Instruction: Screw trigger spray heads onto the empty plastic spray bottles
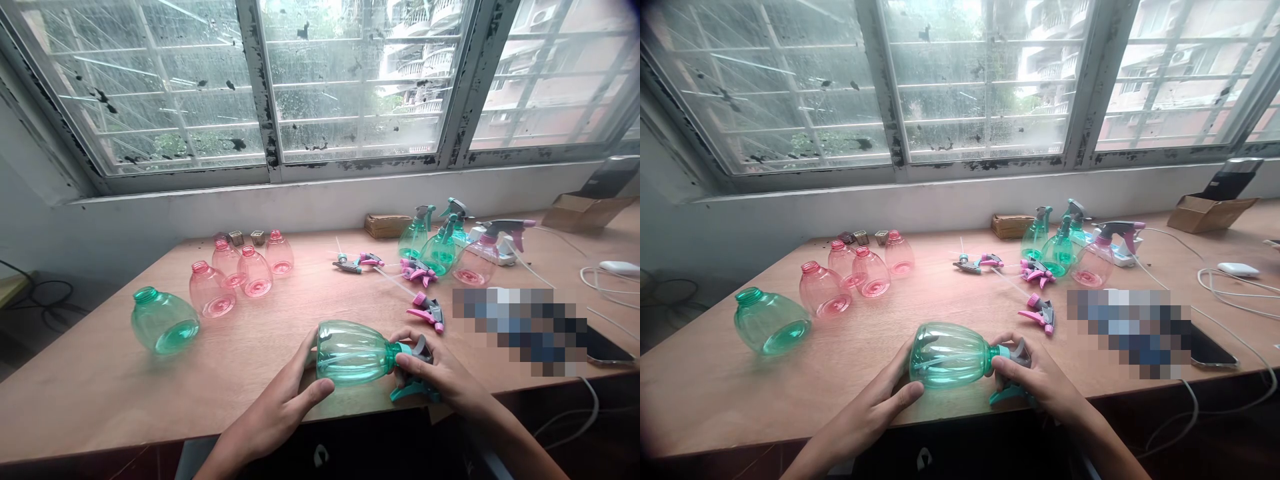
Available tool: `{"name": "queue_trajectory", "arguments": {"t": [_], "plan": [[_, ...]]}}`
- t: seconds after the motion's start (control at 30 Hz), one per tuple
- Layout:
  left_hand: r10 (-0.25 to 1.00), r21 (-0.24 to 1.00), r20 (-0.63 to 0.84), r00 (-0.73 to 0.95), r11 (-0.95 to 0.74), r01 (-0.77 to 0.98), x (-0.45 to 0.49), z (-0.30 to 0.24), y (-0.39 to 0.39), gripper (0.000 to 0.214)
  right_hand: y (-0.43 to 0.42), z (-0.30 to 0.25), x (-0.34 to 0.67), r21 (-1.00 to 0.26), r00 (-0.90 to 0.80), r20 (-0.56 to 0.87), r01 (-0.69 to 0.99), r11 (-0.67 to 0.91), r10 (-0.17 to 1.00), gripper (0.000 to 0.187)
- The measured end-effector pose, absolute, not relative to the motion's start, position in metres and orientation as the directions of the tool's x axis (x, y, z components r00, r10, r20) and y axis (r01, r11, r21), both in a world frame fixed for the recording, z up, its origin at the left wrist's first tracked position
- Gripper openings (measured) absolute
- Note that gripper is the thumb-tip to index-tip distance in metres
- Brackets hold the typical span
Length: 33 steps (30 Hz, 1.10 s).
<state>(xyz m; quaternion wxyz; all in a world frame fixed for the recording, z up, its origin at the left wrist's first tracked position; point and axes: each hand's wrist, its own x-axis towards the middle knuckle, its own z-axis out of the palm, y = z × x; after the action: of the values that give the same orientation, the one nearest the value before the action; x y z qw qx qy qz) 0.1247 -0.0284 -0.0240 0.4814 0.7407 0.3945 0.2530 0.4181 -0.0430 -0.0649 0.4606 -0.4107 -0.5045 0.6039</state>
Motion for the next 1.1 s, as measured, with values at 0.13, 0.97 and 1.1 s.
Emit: {"name": "queue_trajectory", "arguments": {"t": [0.13, 0.97, 1.1], "plan": [[0.822, 0.921, 0.001, 0.57, -0.223, 0.32, 0.1255, -0.0228, -0.0286, 0.079, -0.0435, -0.0672, 0.4193, -0.989, -0.231, -0.03, -0.131, -0.062, 0.972, 0.043], [0.839, 0.906, -0.029, 0.544, -0.207, 0.368, 0.1233, -0.0265, -0.0277, 0.08, -0.0432, -0.0632, 0.4181, -0.985, -0.25, -0.04, -0.155, -0.08, 0.968, 0.041], [0.832, 0.912, -0.022, 0.554, -0.21, 0.352, 0.1239, -0.0252, -0.0279, 0.076, -0.0435, -0.0618, 0.4171, -0.984, -0.245, -0.04, -0.156, -0.08, 0.969, 0.041]]}}
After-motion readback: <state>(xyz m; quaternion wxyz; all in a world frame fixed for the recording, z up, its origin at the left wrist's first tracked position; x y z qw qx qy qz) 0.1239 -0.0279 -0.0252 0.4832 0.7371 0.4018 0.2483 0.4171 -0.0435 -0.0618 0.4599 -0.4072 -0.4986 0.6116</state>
